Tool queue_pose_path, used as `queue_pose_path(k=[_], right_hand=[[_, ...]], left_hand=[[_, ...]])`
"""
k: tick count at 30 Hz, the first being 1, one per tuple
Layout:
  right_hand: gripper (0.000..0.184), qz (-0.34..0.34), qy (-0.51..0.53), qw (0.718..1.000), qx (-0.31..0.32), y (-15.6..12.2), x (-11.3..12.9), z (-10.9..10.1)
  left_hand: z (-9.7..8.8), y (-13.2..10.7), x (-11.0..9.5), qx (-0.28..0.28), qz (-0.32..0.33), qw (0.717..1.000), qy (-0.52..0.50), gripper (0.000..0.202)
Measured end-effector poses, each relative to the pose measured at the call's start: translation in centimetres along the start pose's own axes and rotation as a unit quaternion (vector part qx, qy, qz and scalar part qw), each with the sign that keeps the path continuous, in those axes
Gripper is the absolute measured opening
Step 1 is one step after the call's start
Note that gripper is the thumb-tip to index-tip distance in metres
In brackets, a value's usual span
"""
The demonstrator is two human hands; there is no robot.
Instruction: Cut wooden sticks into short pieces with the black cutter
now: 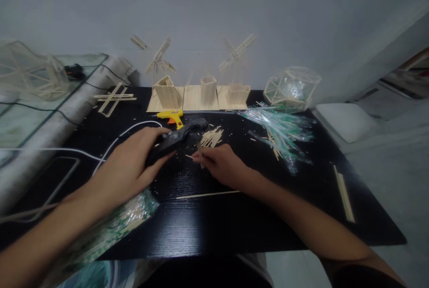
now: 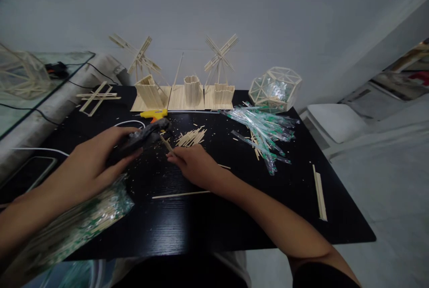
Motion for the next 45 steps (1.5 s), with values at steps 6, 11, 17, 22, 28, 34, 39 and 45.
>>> queue_pose_path(k=[6,11,17,22,28,34,39,45], right_hand=[[0.017,0.015,-0.039,0.999,-0.003,0.0,-0.1,0.2],[0.018,0.022,-0.049,0.999,-0.001,0.1,-0.2,0.3],[0.019,0.022,-0.047,0.999,0.002,0.1,-0.3,0.4],[0.020,0.024,-0.047,0.999,0.005,0.2,-0.2,0.4],[0.020,0.025,-0.048,0.998,0.011,0.2,-0.1,0.4],[0.019,0.025,-0.031,0.999,0.012,0.1,0.2,0.2],[0.019,0.031,-0.023,0.999,0.016,0.1,0.3,0.4],[0.016,0.023,-0.013,0.999,0.031,-0.1,1.3,-1.5]], left_hand=[[0.1,-0.6,-1.2,0.025,0.010,0.981,0.191,0.052],[0.1,-0.4,-1.8,0.037,0.019,0.966,0.255,0.054],[-0.1,-0.1,-2.0,0.073,0.003,0.955,0.286,0.043],[-0.3,-0.1,-2.1,0.105,-0.015,0.948,0.301,0.029],[-0.1,-0.2,-1.7,0.128,-0.029,0.949,0.287,0.029],[-0.4,-0.5,-1.3,0.119,-0.037,0.952,0.280,0.028],[-0.9,-0.4,-1.1,0.091,-0.065,0.965,0.235,0.028],[-1.0,0.1,0.0,0.061,-0.054,0.969,0.232,0.030]])
Point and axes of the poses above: each hand's wrist, its own y-axis towards the middle knuckle, its own z-axis out of the palm, x = y × z, the point moved 5 cm from there along y, towards the middle knuckle, and after that the axes turned 3 degrees about x, right-handed, at the moved point
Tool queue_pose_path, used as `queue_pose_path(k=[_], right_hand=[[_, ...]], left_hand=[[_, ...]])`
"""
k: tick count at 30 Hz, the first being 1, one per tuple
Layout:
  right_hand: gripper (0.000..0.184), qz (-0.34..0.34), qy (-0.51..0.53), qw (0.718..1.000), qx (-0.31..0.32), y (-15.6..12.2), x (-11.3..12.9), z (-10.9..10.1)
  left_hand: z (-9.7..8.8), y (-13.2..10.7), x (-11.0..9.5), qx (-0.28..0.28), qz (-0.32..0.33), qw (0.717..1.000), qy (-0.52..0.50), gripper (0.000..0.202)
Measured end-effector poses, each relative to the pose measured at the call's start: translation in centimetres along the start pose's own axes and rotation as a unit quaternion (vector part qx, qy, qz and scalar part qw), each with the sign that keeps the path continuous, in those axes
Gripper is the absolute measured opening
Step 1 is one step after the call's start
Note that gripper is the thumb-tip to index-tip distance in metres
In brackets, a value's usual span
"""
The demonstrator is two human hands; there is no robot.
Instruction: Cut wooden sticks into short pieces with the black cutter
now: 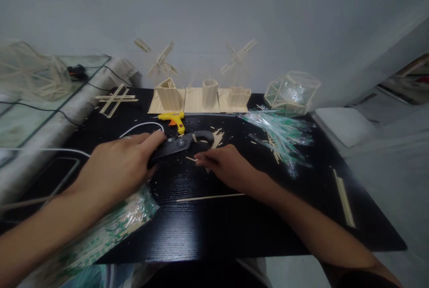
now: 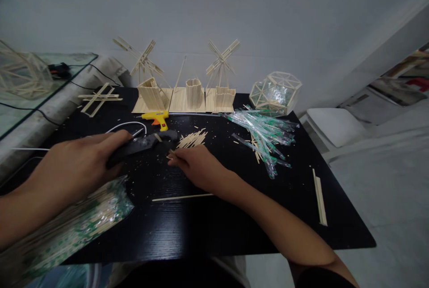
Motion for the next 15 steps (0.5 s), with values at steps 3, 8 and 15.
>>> queue_pose_path(k=[3,8,15], right_hand=[[0.014,-0.027,-0.013,0.999,-0.018,-0.5,0.8,-3.6],[0.018,0.080,-0.126,0.987,-0.057,-0.5,-2.3,-8.8],[0.011,0.244,-0.234,0.938,0.071,0.7,-8.7,-6.6]], left_hand=[[0.0,0.6,0.8,-0.061,-0.031,0.997,-0.032,0.033],[2.3,2.0,0.3,-0.083,-0.016,0.979,-0.184,0.025],[7.2,3.1,-2.2,-0.014,0.045,0.955,-0.294,0.035]])
Point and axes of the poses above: each hand's wrist, its own y-axis towards the middle knuckle, its own z-axis out of the palm, x = y × z, the point moved 5 cm from there along y, towards the middle knuckle, and after that the axes turned 3 degrees about x, right-handed, at the moved point
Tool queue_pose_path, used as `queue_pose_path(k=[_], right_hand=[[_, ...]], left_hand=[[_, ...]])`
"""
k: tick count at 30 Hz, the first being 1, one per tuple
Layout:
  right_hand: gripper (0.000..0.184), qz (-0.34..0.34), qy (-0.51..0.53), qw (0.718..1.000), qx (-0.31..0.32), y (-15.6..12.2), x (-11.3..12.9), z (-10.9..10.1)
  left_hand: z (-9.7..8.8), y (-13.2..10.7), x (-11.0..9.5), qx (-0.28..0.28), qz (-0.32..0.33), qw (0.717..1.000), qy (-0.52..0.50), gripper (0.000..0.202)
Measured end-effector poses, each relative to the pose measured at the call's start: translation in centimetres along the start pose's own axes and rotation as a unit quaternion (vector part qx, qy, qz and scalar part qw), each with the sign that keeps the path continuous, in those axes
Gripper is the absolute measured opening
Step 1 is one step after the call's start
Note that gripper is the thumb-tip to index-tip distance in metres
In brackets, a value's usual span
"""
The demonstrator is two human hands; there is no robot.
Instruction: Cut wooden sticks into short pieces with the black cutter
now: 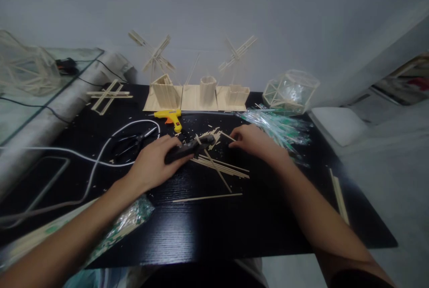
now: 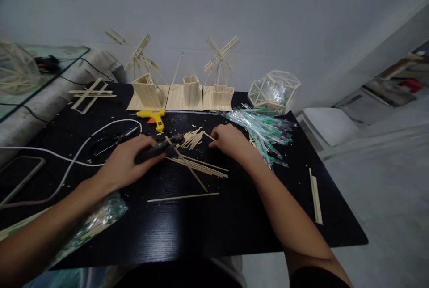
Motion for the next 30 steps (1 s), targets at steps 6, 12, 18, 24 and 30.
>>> queue_pose_path(k=[6,12,18,24,30], right_hand=[[0.016,0.031,-0.024,0.999,0.019,0.6,0.0,1.7],[0.020,-0.050,0.089,0.994,-0.037,-1.2,3.1,0.4],[0.032,-0.124,0.518,0.823,0.195,-3.7,7.4,1.3],[0.010,-0.053,0.600,0.766,0.225,-3.9,7.8,2.7],[0.006,-0.036,0.617,0.751,0.232,-3.8,7.8,2.7]], left_hand=[[1.4,-0.5,0.1,0.049,0.024,0.998,-0.032,0.046],[2.0,-1.0,0.4,0.064,0.026,0.997,-0.029,0.047],[2.8,-1.2,0.6,0.069,0.027,0.997,-0.020,0.053],[2.8,-1.3,0.4,0.054,0.033,0.998,0.000,0.052],[3.1,-1.4,-0.1,0.072,0.024,0.997,-0.024,0.053]])
Point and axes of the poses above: each hand's wrist, its own y-axis towards the middle knuckle, its own z-axis out of the palm, x = y × z, the point moved 5 cm from there along y, towards the middle knuckle, and after that the axes turned 3 degrees about x, right-handed, at the moved point
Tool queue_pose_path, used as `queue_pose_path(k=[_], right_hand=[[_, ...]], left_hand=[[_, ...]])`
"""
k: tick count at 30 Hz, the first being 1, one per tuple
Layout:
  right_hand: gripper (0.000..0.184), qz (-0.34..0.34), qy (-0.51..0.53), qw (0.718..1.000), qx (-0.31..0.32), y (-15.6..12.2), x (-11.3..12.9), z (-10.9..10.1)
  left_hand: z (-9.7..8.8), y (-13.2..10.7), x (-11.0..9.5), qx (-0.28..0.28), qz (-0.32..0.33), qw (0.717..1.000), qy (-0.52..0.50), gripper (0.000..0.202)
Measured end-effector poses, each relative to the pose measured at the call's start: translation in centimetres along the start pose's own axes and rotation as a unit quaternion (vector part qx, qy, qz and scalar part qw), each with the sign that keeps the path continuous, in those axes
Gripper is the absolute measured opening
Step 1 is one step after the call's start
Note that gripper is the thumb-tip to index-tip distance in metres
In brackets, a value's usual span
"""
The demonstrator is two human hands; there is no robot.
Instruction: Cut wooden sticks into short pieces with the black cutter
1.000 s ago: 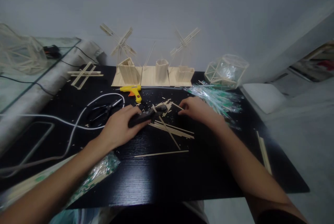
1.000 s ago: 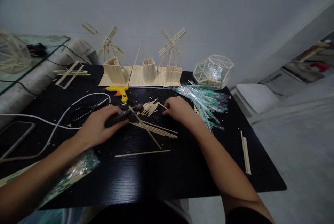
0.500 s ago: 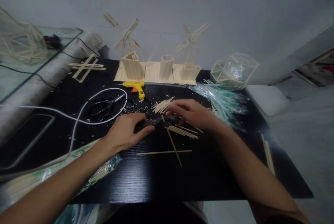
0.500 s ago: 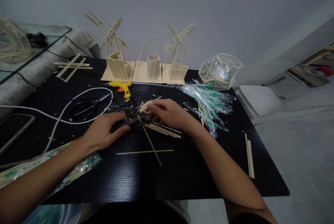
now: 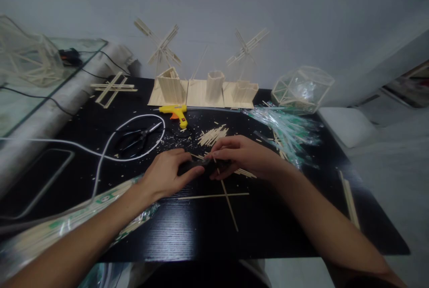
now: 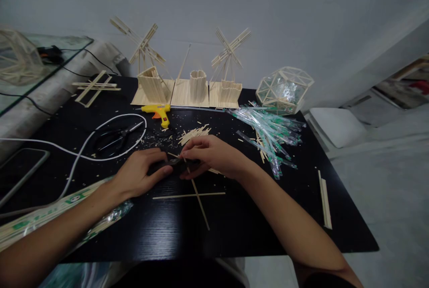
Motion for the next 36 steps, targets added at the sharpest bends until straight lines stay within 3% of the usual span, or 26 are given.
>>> queue_pose_path(k=[16,23,31,36], right_hand=[[0.007,0.022,0.009,1.000,-0.013,0.0,-0.1,-0.1],[0.008,0.009,-0.008,1.000,-0.015,-0.4,0.1,-0.6],[0.007,-0.023,-0.013,0.999,-0.047,-0.5,0.7,-1.9],[0.007,-0.021,-0.040,0.993,-0.106,0.1,0.7,-2.8]], left_hand=[[0.2,-0.3,0.2,-0.011,-0.022,0.999,0.042,0.054],[-0.3,-0.3,0.4,-0.049,-0.022,0.994,0.099,0.060],[-0.7,0.5,1.8,-0.048,-0.101,0.991,0.075,0.063],[-1.0,0.5,2.4,-0.054,-0.140,0.989,-0.012,0.067]])
Point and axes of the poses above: each hand's wrist, its own y-axis towards the middle knuckle, its own z-axis out of the palm, x = y × z, the point moved 5 cm from there along y, towards the middle knuckle, and after that the axes turned 3 degrees about x, right-handed, at the moved point
